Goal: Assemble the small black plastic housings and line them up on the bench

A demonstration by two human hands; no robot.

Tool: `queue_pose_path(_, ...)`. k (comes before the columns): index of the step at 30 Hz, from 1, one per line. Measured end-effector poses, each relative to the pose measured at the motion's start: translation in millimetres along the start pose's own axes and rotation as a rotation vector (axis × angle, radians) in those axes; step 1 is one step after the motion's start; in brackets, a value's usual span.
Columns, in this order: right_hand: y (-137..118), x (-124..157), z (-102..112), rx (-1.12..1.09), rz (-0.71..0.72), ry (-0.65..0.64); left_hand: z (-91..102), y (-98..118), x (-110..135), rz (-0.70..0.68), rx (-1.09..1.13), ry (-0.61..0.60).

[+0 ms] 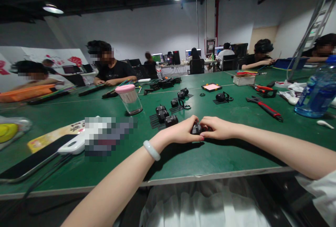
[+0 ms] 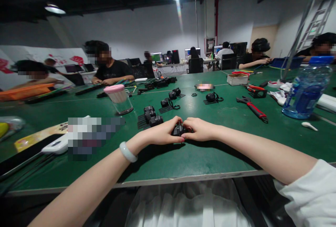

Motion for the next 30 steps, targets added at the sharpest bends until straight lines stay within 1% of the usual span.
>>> queue_pose_path(19,1.8,-0.2,-0.2,-0.009,-0.005,0.01,0.3,-3.0,0.4,-0.013,-0.003,0.002)
queue_pose_path(30,2.0,1.0,-1.8,0.005,-0.008,-0.009,-0.6,-4.2,0.4,0.005,-0.002,0.002)
Point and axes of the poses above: each hand's wrist, its own x-axis away from the middle knuckle, its own z-axis out of the back of the hand, y = z × x, the point moved 6 cm from there along -x, towards the middle knuckle, and after that the axes turned 14 degrees about y, right-handed, at the moved point
